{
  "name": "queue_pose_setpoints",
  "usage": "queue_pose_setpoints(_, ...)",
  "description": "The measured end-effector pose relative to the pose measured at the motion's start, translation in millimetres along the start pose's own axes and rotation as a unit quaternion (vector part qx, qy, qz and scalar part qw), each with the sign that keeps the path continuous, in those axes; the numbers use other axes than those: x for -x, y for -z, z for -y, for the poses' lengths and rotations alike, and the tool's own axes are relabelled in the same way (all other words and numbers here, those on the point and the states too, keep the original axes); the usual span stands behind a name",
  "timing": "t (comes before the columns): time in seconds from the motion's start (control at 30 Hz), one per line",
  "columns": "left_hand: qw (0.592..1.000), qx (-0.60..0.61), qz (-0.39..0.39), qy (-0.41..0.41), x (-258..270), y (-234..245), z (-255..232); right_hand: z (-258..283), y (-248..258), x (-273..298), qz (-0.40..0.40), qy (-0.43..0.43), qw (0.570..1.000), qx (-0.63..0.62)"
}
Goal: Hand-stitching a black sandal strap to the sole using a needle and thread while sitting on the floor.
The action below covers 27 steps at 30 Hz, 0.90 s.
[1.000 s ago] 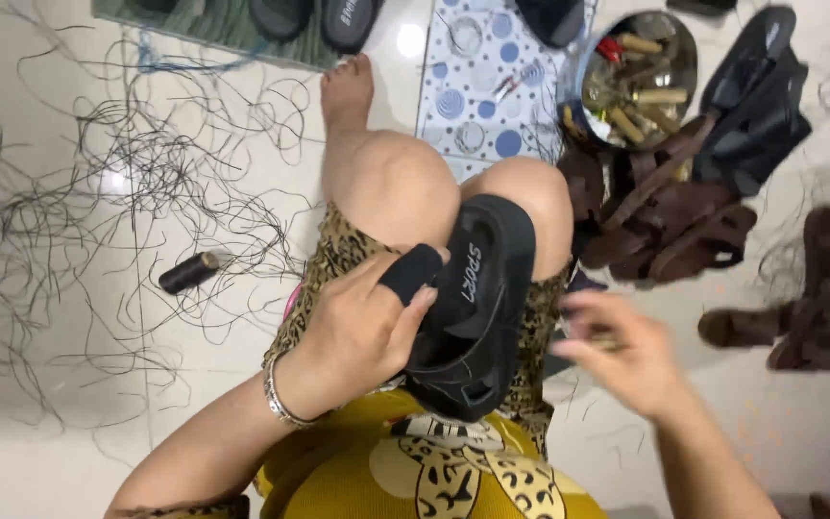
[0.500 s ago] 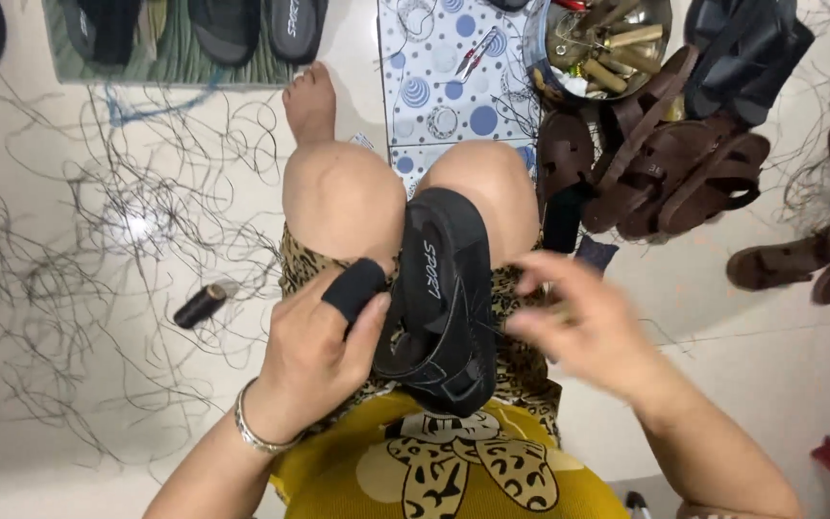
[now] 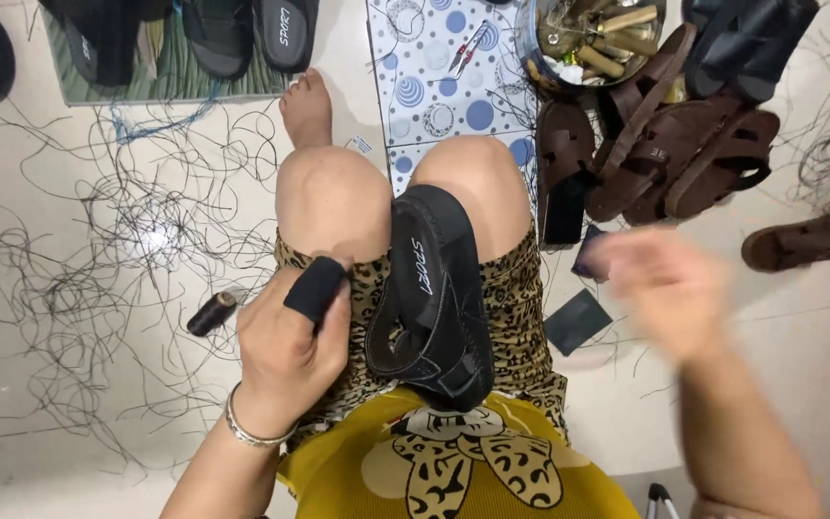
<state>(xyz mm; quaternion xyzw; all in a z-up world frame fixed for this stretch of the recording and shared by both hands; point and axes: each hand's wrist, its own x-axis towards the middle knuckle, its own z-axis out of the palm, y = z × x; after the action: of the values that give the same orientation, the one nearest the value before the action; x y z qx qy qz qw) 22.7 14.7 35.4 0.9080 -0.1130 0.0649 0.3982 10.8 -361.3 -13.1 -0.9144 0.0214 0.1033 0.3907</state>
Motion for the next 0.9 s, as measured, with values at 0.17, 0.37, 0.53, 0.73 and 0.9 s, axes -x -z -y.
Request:
queue_pose_setpoints(0.17, 0.999, -0.014, -0.007, -0.040, -3.2, 7.7, -2.4, 14.1, -56.8, 5.6, 0.116, 0.218, 0.968, -0.036)
queue_pose_setpoints(0.37, 0.999, 0.026, 0.027, 0.005, 8.4, 11.8, 7.1, -201.1, 85.6, -35.4, -0.107, 0.123, 0.933, 0.320)
queue_pose_setpoints(0.53, 0.991, -0.113, -0.052, -0.053, 13.9, 0.6, 11.8, -185.5, 114.7, -11.7, -0.161, 0.016, 0.976, 0.147)
queue_pose_setpoints(0.73, 0.989, 0.051, 0.128, -0.060, -2.5, -12.0, -17.9, 85.9, -47.6, -2.0, 0.146, 0.045, 0.978, -0.141)
queue_pose_setpoints(0.9, 0.982, 0.033, 0.184, -0.035, 1.2, -5.6, -14.4, 97.3, -48.3, 0.2, 0.071, 0.262, 0.962, 0.043)
